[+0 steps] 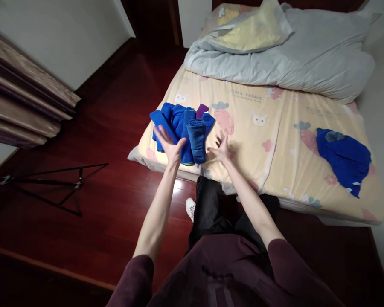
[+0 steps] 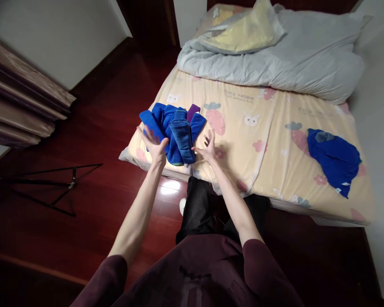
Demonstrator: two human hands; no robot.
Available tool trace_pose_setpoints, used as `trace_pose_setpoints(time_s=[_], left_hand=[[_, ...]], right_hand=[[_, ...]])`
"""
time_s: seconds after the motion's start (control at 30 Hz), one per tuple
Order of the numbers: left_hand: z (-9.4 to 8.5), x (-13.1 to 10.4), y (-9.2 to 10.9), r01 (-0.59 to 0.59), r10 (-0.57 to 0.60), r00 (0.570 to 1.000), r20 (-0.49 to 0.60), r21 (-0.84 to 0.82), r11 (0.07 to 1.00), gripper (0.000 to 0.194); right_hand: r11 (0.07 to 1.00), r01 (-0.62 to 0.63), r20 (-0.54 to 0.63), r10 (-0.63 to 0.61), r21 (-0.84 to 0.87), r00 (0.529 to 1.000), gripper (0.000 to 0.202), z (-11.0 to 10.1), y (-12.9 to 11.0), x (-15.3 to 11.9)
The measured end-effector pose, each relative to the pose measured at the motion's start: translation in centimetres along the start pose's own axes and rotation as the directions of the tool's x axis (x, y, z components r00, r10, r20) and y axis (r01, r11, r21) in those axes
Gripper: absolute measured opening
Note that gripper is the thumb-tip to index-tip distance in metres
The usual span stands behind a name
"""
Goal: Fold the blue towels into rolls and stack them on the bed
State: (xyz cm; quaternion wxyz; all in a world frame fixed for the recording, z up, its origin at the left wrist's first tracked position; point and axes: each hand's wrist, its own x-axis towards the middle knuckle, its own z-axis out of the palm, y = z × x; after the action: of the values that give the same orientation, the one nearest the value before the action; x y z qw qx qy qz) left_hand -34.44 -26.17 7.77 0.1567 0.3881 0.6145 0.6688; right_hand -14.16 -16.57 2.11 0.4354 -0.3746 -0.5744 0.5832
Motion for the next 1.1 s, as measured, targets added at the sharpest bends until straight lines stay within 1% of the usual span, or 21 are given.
trace_pose_setpoints(time_s=[0.07, 0.13, 0.17, 0.2, 0.23, 0.27, 0.33, 0.37, 0.4, 0.43, 0.47, 0.5, 0.57, 0.63, 0.67, 0.73, 0.8, 0.87, 0.93, 1.03, 1.1], left_hand=[[-1.9, -3.2, -0.8, 0.057, -0.051, 0.990, -0.132, 0.040, 0.998, 0.096], [-3.3, -8.5, -1.1, 0.083, -0.067, 0.987, -0.147, 0.106, 0.991, 0.091], [-3.8, -11.9, -1.1, 0.107, -0.092, 0.990, -0.108, 0.147, 0.983, 0.083], [-4.2, -15.7, -0.9, 0.153, -0.151, 0.988, -0.028, 0.194, 0.969, 0.070], [-4.5, -19.6, -0.7, 0.205, -0.234, 0.967, 0.100, 0.237, 0.950, 0.055], [-4.7, -23.5, -0.4, 0.240, -0.313, 0.913, 0.263, 0.274, 0.931, 0.042], [-5.1, -30.1, 0.2, 0.183, -0.359, 0.719, 0.595, 0.336, 0.924, 0.034], [-5.2, -32.4, 0.5, 0.095, -0.329, 0.576, 0.748, 0.339, 0.936, 0.031], [-5.1, -33.8, 0.8, 0.018, -0.294, 0.453, 0.842, 0.321, 0.947, 0.030], [-4.8, -34.4, 0.9, -0.064, -0.258, 0.383, 0.887, 0.304, 0.951, 0.031], [-4.2, -34.1, 1.0, -0.142, -0.224, 0.365, 0.904, 0.292, 0.946, 0.034], [-3.2, -33.0, 1.1, -0.217, -0.189, 0.397, 0.898, 0.292, 0.931, 0.037], [-0.2, -29.3, 1.1, -0.360, -0.102, 0.510, 0.854, 0.320, 0.877, 0.042], [3.7, -24.7, 1.1, -0.470, -0.019, 0.553, 0.833, 0.331, 0.818, 0.045], [5.9, -22.4, 1.2, -0.515, 0.015, 0.534, 0.845, 0.311, 0.799, 0.046], [10.1, -19.1, 1.6, -0.581, 0.067, 0.453, 0.889, 0.238, 0.778, 0.044], [13.4, -18.1, 2.3, -0.608, 0.077, 0.348, 0.934, 0.162, 0.777, 0.041], [15.2, -20.0, 2.8, -0.589, 0.049, 0.230, 0.972, 0.099, 0.802, 0.040], [14.9, -24.4, 2.9, -0.523, 0.000, 0.118, 0.993, 0.062, 0.850, 0.042], [11.7, -33.1, 2.1, -0.369, -0.127, -0.002, 0.992, 0.117, 0.922, 0.046], [9.1, -37.5, 1.3, -0.250, -0.252, -0.089, 0.964, 0.223, 0.942, 0.047]], right_hand=[[0.998, 0.039, -0.168, -0.031, 0.044, 0.985, 0.142, -4.4, 0.9, -1.2], [0.995, 0.038, -0.304, -0.008, 0.090, 0.953, 0.133, -9.5, 1.9, -3.7], [0.994, 0.031, -0.361, 0.008, 0.102, 0.933, 0.125, -12.0, 2.4, -5.5], [0.994, 0.016, -0.423, 0.031, 0.107, 0.906, 0.115, -14.5, 2.8, -7.5], [0.994, -0.005, -0.488, 0.060, 0.113, 0.871, 0.104, -17.0, 3.1, -9.7], [0.992, -0.030, -0.558, 0.092, 0.119, 0.824, 0.092, -19.3, 3.3, -12.1], [0.990, -0.079, -0.689, 0.141, 0.120, 0.711, 0.070, -23.6, 3.2, -16.6], [0.988, -0.097, -0.743, 0.152, 0.117, 0.652, 0.062, -25.5, 3.0, -18.7], [0.988, -0.109, -0.787, 0.155, 0.113, 0.597, 0.056, -27.4, 2.7, -20.5], [0.988, -0.112, -0.822, 0.151, 0.107, 0.549, 0.052, -29.0, 2.3, -22.1], [0.989, -0.107, -0.849, 0.142, 0.102, 0.508, 0.050, -30.5, 1.8, -23.4], [0.991, -0.094, -0.872, 0.131, 0.098, 0.471, 0.049, -31.9, 1.4, -24.5], [0.995, -0.060, -0.902, 0.099, 0.081, 0.419, 0.048, -34.0, 0.7, -26.1], [0.998, -0.035, -0.913, 0.065, 0.055, 0.402, 0.046, -35.3, 0.1, -27.4], [0.998, -0.033, -0.913, 0.054, 0.045, 0.403, 0.046, -35.8, -0.2, -28.0], [0.998, -0.047, -0.907, 0.051, 0.035, 0.418, 0.045, -36.4, -0.7, -29.2], [0.997, -0.071, -0.904, 0.063, 0.036, 0.423, 0.045, -37.4, -1.0, -30.2], [0.995, -0.096, -0.912, 0.065, 0.028, 0.405, 0.046, -39.0, -1.3, -30.7], [0.993, -0.120, -0.929, 0.045, 0.000, 0.368, 0.045, -41.4, -1.5, -30.5], [0.983, -0.166, -0.943, -0.019, -0.078, 0.333, 0.043, -45.8, -2.0, -28.7], [0.980, -0.167, -0.929, -0.039, -0.107, 0.369, 0.047, -48.7, -2.5, -26.5]])
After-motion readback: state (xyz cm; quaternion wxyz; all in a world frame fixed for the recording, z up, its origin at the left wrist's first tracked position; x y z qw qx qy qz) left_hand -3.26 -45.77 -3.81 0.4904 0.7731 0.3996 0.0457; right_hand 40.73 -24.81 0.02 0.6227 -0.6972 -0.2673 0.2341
